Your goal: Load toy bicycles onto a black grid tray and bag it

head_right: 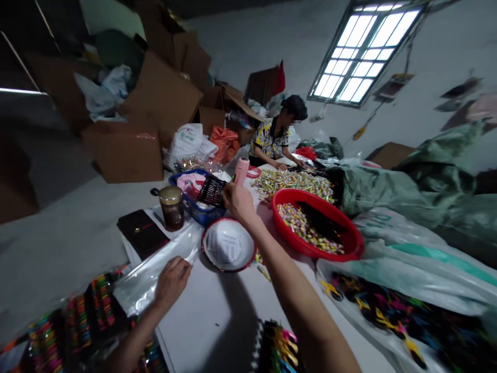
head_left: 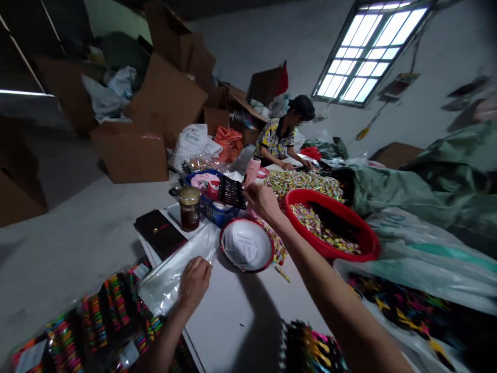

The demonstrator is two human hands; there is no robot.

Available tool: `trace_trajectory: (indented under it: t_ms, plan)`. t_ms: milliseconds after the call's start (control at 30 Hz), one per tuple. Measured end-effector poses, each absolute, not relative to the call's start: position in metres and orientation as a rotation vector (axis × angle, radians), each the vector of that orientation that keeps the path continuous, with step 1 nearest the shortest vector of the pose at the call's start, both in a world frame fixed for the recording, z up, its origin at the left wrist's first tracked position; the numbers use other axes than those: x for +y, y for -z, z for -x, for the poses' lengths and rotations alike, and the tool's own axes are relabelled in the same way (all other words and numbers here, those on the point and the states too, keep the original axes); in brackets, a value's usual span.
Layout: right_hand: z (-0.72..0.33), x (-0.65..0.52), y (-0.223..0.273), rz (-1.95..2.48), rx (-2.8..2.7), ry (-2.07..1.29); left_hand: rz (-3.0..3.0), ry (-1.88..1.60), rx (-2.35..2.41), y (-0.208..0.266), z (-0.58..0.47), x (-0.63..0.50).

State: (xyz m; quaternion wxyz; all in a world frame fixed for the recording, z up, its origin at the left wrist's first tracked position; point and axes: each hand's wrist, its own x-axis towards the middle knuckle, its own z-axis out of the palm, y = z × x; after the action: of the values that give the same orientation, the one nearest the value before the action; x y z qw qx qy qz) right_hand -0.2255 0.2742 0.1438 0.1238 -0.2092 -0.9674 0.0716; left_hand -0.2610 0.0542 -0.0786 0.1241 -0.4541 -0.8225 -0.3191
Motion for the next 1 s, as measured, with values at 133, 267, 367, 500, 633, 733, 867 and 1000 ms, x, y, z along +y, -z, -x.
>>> trace_trajectory:
  t_ms: [133,267,367,500,633,733,867,1000]
  plan:
    - [0.17,0.266,-0.09,0.52,-3.265,-0.208,1.341,0.959,-2.411,0.077,0.262,0.055]
    - [0.167,0.249,-0.032,0.631,-3.309,-0.128,1.341,0.942,-2.41,0.073,0.262,0.056]
    - [0.173,0.245,-0.012,0.697,-3.309,-0.05,1.312,0.923,-2.429,0.072,0.261,0.056]
    - [0.173,0.247,-0.005,0.712,-3.307,0.013,1.291,0.908,-2.454,0.07,0.258,0.057]
    - [0.175,0.244,-0.002,0.657,-3.341,0.015,1.279,0.903,-2.466,0.068,0.257,0.058]
    - [0.178,0.242,-0.001,0.63,-3.348,0.001,1.274,0.893,-2.473,0.067,0.257,0.058]
    - [0.176,0.251,-0.005,0.701,-3.286,-0.02,1.266,0.874,-2.483,0.067,0.257,0.058]
    - [0.163,0.269,-0.011,0.805,-3.205,-0.087,1.264,0.865,-2.489,0.067,0.256,0.058]
